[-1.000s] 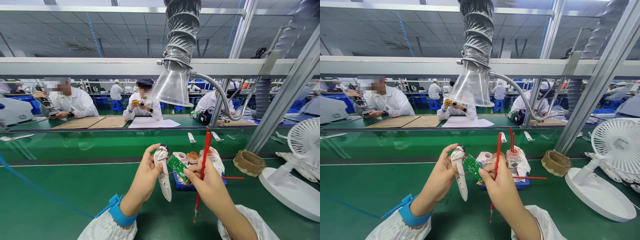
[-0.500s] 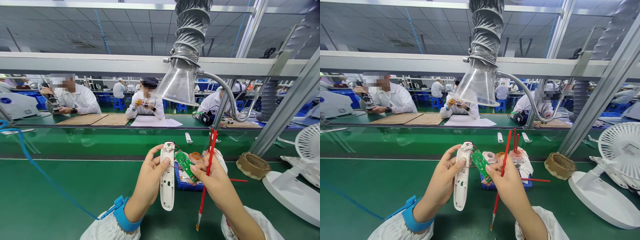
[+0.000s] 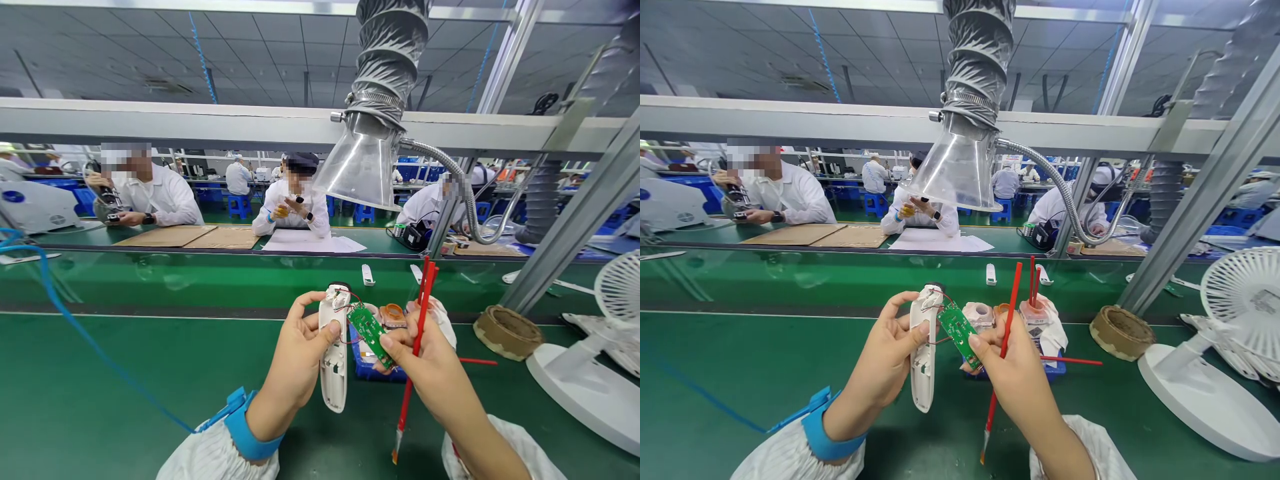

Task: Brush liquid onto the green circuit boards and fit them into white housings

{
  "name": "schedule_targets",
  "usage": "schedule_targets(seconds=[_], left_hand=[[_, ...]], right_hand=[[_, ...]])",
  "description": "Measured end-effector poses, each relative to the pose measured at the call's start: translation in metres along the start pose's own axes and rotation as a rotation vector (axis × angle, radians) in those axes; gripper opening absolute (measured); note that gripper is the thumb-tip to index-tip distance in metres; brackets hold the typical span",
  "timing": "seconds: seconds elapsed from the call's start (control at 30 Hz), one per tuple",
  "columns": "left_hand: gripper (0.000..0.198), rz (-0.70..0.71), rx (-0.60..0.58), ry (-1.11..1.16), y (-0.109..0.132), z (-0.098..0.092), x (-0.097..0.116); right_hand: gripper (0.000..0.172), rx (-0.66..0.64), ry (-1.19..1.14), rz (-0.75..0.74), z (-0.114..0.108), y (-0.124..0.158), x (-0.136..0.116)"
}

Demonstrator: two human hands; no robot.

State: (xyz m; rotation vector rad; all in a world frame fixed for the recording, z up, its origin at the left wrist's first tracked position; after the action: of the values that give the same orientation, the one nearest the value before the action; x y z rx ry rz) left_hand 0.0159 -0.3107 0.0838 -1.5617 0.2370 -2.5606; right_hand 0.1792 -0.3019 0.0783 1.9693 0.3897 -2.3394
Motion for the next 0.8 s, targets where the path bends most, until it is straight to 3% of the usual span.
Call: schedule_targets(seconds=[0.17,0.27,0.4,0.57,0.67,0.8], left_hand=[[0.045,0.008,0.040,-0.026,-0.008,-0.008,0.006],[0.054,0.028,0.138,-0.065,-0.021,-0.029,0.014],[0.063,0.057,0.327,-0.102,-0.050,-0.074,0.018],[0.054,-0.016,0.418,-0.160,-0.108,-0.115,-0.007],[0.050,-0.070,0.407,-0.192,-0.151,-0.114,-0.027],[0.039,-0.168,0.354,-0.233,-0.208,-0.085,-0.058]], right_hand=[[0.036,0.011,0.211,-0.069,0.000,-0.002,-0.001],[0.032,0.030,0.207,-0.046,-0.009,-0.001,-0.004],[0.041,0.215,0.059,-0.032,-0.054,0.001,-0.013],[0.048,0.300,-0.012,0.072,-0.112,0.011,-0.010],[0.047,0.352,-0.073,0.117,-0.129,0.019,-0.002],[0.047,0.414,-0.158,0.142,-0.141,0.021,0.011]])
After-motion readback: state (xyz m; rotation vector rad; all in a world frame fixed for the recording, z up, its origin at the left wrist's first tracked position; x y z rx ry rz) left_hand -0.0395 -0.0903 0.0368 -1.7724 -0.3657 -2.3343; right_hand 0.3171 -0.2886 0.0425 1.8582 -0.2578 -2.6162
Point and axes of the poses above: each hand's wrist, its own y-axis away from the middle knuckle, its own z-axis out of the palm, x = y × z, the point moved 4 cm from there along -y, towards the middle knuckle, and after that the axes turned 3 degrees about -y, right-handed, at the moved point
